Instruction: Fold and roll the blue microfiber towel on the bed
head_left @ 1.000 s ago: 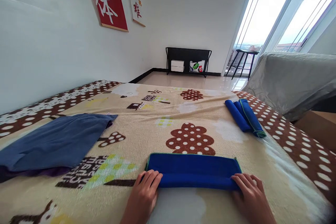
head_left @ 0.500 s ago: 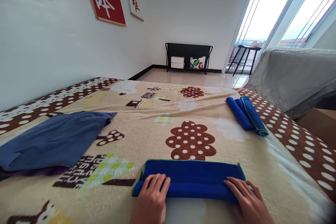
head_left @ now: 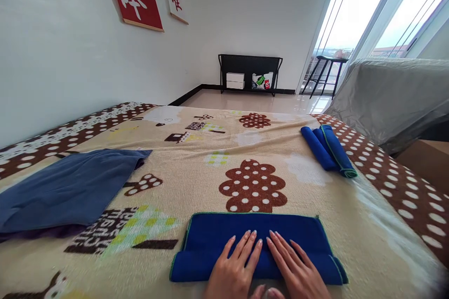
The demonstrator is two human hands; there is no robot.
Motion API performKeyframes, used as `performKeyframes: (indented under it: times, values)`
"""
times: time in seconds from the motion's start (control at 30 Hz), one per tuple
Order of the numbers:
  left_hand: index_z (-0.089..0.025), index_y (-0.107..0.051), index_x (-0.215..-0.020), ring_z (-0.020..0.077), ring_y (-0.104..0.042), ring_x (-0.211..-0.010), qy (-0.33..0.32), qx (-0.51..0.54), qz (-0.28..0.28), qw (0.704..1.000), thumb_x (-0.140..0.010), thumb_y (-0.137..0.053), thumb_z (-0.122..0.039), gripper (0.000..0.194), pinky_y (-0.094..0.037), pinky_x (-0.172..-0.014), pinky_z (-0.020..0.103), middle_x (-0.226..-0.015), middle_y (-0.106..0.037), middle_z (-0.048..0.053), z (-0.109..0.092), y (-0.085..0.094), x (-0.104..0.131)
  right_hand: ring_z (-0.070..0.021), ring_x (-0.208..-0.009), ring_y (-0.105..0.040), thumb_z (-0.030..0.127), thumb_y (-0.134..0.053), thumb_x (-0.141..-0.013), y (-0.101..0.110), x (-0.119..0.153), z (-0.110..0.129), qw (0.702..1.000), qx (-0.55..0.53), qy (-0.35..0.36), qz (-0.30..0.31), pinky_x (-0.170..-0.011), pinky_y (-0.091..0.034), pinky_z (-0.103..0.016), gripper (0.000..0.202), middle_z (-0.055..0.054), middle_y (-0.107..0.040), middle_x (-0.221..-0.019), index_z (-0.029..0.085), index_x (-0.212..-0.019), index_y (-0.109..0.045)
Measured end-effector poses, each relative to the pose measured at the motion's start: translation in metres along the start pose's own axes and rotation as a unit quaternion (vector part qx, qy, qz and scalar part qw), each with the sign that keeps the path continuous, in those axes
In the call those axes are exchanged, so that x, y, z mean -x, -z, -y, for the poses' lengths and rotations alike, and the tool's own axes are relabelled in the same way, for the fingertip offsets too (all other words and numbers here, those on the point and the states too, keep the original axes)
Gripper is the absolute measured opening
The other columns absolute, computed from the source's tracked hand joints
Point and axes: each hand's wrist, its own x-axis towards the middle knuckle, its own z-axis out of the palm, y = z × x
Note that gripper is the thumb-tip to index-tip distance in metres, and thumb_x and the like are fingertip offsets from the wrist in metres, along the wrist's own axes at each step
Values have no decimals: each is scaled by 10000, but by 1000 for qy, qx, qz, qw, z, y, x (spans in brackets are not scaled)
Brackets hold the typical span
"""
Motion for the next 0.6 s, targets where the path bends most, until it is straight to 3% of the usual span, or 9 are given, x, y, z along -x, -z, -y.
performKeyframes:
  times: [0.13,0.23,0.3,0.37,0.47,0.6]
  values:
    - [-236,-225,-1553,205,-479,-1351,76,19,62,995,-961,-435,-560,707,-417,-1048,339,-1521,-453,45,41,19,23,-211,-1258,-564,581,-463,-938,1,28,-30,992,30,-106,54,-951,-471,-372,769,-74,-502,-1444,123,-1530,-287]
    - [-310,-178,-1555,198,-485,-1352,163,3,75,984,-973,-456,-502,673,-402,-1076,360,-1526,-445,14,69,19,48,-232,-1242,-578,574,-423,-960,-3,52,-49,983,35,-168,63,-946,-480,-408,775,-72,-503,-1441,157,-1567,-181]
    - [-330,-189,-1551,201,-492,-1348,193,-9,64,979,-969,-470,-489,666,-394,-1089,375,-1515,-463,10,79,16,61,-231,-1215,-598,565,-406,-969,-3,61,-57,983,30,-172,59,-939,-486,-408,756,-76,-526,-1421,169,-1570,-174]
    - [-308,-213,-1551,204,-503,-1339,187,-30,39,981,-963,-491,-463,669,-392,-1095,380,-1494,-492,24,84,17,69,-223,-1199,-609,536,-417,-973,3,65,-64,987,25,-148,51,-935,-489,-390,716,-81,-546,-1404,166,-1557,-230]
    - [-239,-310,-1531,211,-515,-1328,126,-52,0,991,-943,-532,-389,647,-409,-1091,359,-1479,-512,58,83,31,74,-209,-1211,-598,477,-479,-957,18,67,-70,993,0,-109,38,-950,-488,-339,600,-63,-561,-1399,176,-1472,-415]
    - [-241,-534,-1377,181,-595,-1227,54,-16,-24,998,-885,-541,-225,492,-465,-1034,279,-1358,-627,33,75,56,83,-166,-1027,-664,447,-624,-869,31,80,-73,994,-48,-101,0,-871,-509,-246,389,-7,-697,-1172,261,-1211,-645]
